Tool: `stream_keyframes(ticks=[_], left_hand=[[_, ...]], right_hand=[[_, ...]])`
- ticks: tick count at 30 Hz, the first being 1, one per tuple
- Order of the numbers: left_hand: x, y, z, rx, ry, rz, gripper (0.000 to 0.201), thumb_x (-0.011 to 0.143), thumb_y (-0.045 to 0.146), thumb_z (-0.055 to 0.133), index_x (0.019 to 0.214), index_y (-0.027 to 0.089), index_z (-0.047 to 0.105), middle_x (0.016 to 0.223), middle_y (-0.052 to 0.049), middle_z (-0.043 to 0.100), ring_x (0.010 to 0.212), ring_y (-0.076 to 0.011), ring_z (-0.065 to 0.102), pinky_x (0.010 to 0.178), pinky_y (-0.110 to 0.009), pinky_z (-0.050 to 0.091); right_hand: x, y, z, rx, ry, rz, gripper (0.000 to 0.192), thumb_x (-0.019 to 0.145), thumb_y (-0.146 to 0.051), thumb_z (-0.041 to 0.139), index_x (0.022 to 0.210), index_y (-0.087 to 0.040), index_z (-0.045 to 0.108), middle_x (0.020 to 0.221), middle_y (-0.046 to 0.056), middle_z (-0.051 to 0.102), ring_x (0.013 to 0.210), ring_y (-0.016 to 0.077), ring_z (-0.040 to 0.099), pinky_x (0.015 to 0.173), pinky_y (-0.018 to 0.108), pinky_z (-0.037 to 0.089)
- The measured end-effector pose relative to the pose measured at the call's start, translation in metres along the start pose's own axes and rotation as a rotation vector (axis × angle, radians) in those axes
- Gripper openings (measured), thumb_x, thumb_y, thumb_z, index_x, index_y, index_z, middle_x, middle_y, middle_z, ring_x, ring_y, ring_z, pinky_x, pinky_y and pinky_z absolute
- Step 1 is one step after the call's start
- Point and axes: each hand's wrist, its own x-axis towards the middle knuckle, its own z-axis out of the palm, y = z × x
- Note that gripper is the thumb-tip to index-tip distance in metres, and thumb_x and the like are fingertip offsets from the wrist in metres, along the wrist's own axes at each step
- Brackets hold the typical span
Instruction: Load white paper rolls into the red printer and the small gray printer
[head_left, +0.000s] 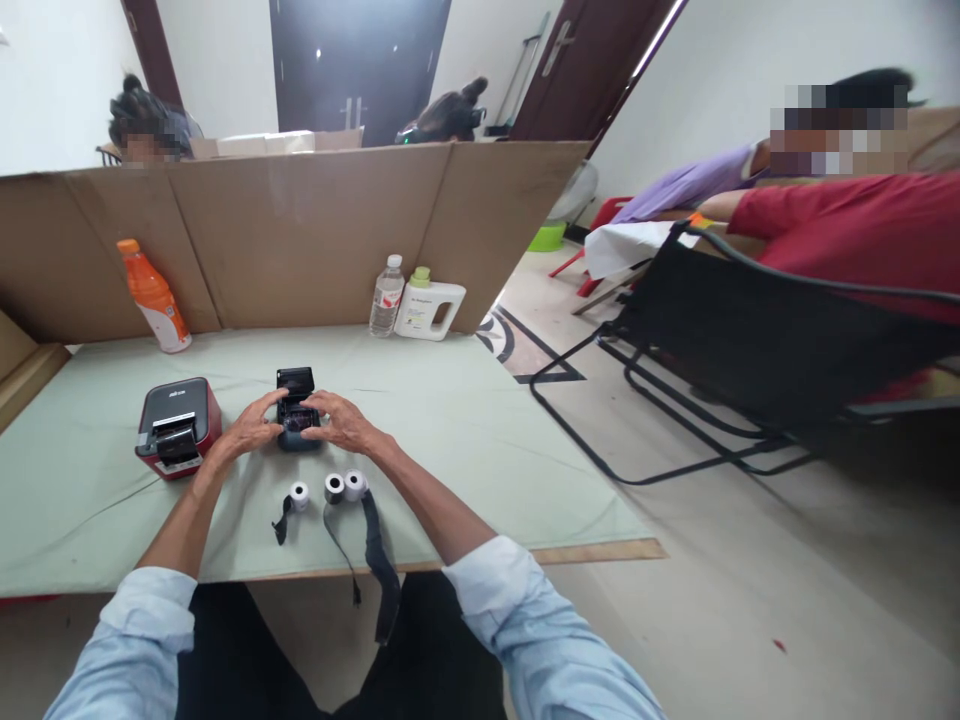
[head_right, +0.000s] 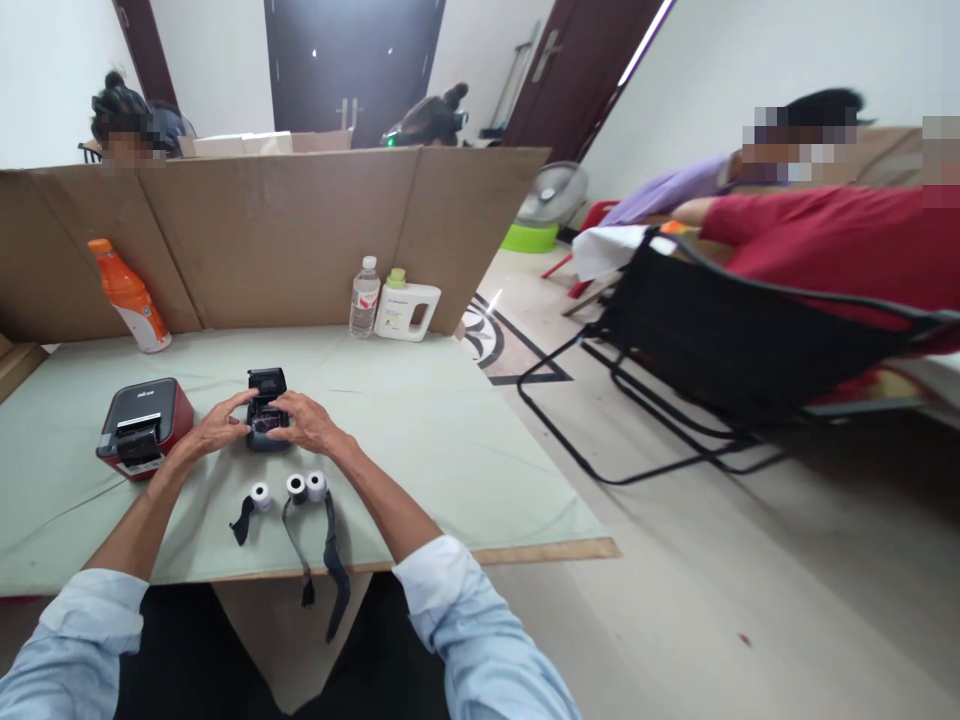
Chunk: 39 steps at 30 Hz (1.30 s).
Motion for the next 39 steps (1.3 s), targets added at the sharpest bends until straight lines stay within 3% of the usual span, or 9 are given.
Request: stream_keyframes(ticks=[3,6,10,13,17,21,27,33,39], left_hand=[[0.003,0.002,0.004,0.097,0.004,0.029,0.063,0.074,0.027,0.069,0.137,0.022,0.067,0.148,-0.012,0.061,0.136,-0.0335,0.055,0.101,-0.043,0.055],[0.008,0.009,0.008,0.197,0.056,0.055,0.043,0.076,0.029,0.071,0.118,0.023,0.078,0.13,-0.011,0.073,0.126,-0.0326,0.062,0.107,-0.046,0.051],[0.016,0.019,0.012,0.236,0.103,0.082,0.02,0.081,0.028,0.067,0.092,0.024,0.083,0.102,-0.008,0.079,0.103,-0.0274,0.07,0.103,-0.04,0.051],[0.022,0.023,0.014,0.217,0.145,0.059,0.021,0.085,0.031,0.062,0.083,0.023,0.081,0.089,-0.007,0.077,0.087,-0.0234,0.069,0.088,-0.034,0.053],[0.027,0.025,0.015,0.174,0.178,0.038,0.028,0.087,0.038,0.058,0.078,0.02,0.078,0.082,-0.005,0.075,0.08,-0.0211,0.066,0.081,-0.032,0.052],[0.026,0.023,0.014,0.095,0.16,0.02,0.028,0.082,0.039,0.06,0.087,0.018,0.078,0.086,-0.004,0.075,0.077,-0.0199,0.064,0.073,-0.03,0.051],[0.021,0.023,0.014,0.062,0.165,-0.073,0.032,0.067,0.029,0.069,0.096,0.018,0.077,0.093,-0.004,0.076,0.082,-0.0221,0.066,0.075,-0.031,0.053],[0.019,0.04,0.01,0.043,0.212,-0.001,0.031,0.077,0.031,0.066,0.103,0.018,0.077,0.09,-0.004,0.074,0.085,-0.0213,0.065,0.083,-0.032,0.051],[0.008,0.05,0.004,-0.048,0.167,0.008,0.029,0.077,0.03,0.067,0.102,0.017,0.076,0.086,-0.004,0.074,0.081,-0.0204,0.066,0.077,-0.029,0.051]], right_hand=[[0.0,-0.003,0.003,-0.03,0.035,0.02,0.027,0.09,-0.025,0.075,0.117,-0.022,0.077,0.113,0.008,0.073,0.102,0.0215,0.067,0.094,0.035,0.051],[0.001,-0.005,0.005,-0.024,0.072,0.032,0.021,0.093,-0.025,0.071,0.113,-0.021,0.078,0.108,0.008,0.074,0.094,0.0201,0.068,0.09,0.034,0.051],[0.002,-0.004,0.002,-0.01,0.065,0.031,0.049,0.081,-0.033,0.085,0.126,-0.021,0.072,0.11,0.008,0.072,0.093,0.0215,0.066,0.088,0.035,0.053],[0.005,-0.003,0.001,-0.016,0.052,0.048,0.061,0.076,-0.033,0.089,0.132,-0.02,0.069,0.111,0.008,0.071,0.091,0.0211,0.066,0.087,0.035,0.053],[0.014,-0.006,0.001,-0.045,0.123,0.131,0.027,0.09,-0.027,0.072,0.116,-0.021,0.076,0.102,0.007,0.075,0.083,0.0194,0.066,0.083,0.032,0.051],[0.025,-0.011,0.002,0.018,0.201,0.188,0.019,0.094,-0.029,0.062,0.097,-0.022,0.079,0.087,0.004,0.075,0.076,0.0192,0.065,0.075,0.029,0.047],[0.032,-0.019,-0.003,0.206,0.286,0.158,0.032,0.094,-0.04,0.056,0.075,-0.018,0.069,0.069,0.0,0.063,0.066,0.015,0.054,0.065,0.026,0.041],[0.034,-0.03,-0.022,0.423,0.342,0.148,0.041,0.092,-0.054,0.058,0.072,-0.019,0.064,0.063,-0.001,0.055,0.061,0.0136,0.049,0.058,0.025,0.04],[0.02,-0.039,-0.03,0.532,0.327,0.152,0.038,0.09,-0.052,0.063,0.075,-0.018,0.069,0.064,-0.001,0.059,0.061,0.0136,0.052,0.06,0.026,0.044]])
